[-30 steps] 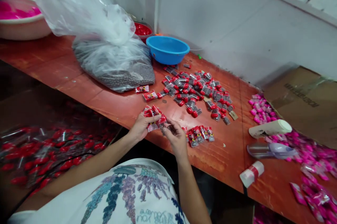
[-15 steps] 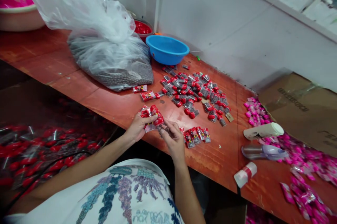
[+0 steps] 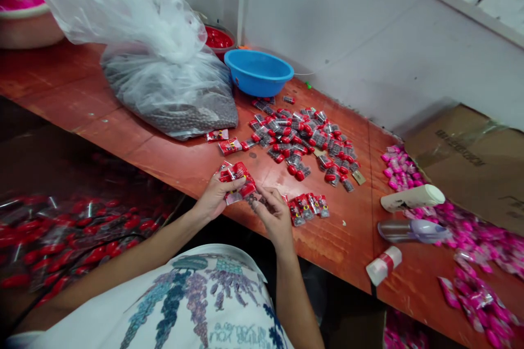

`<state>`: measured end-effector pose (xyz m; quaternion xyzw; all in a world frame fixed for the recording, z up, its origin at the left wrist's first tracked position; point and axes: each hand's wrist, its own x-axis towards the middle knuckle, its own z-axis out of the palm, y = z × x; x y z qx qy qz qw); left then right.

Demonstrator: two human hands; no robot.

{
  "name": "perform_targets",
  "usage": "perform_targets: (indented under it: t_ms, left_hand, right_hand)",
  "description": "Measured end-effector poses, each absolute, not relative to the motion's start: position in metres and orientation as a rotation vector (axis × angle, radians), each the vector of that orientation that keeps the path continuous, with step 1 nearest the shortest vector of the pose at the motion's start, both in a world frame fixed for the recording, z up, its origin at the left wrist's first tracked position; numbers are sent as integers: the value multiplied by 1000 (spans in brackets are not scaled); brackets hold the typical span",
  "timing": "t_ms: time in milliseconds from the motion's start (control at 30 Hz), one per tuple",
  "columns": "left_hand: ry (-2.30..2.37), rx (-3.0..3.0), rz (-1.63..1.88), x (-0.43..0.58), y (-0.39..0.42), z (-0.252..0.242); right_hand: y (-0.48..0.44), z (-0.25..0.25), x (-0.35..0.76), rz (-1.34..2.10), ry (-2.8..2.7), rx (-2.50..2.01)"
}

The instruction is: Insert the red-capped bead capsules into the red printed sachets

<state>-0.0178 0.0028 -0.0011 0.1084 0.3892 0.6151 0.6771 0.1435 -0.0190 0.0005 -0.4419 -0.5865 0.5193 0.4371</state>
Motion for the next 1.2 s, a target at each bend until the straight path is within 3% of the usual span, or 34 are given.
perform_targets:
  t_ms: [567,1067,1200]
  left_hand:
    - [895,356,1340,-19,-3,0]
    - [1027,604,1199,-31,-5,-3]
    - [978,624,1083,-42,0,-6]
  right_hand:
    - [-20,6,149,1364,-1535,-1096]
    - [-34,-17,119,1182,-1192,-1084]
    - [-34,-18,115,1301,-1084,-1012]
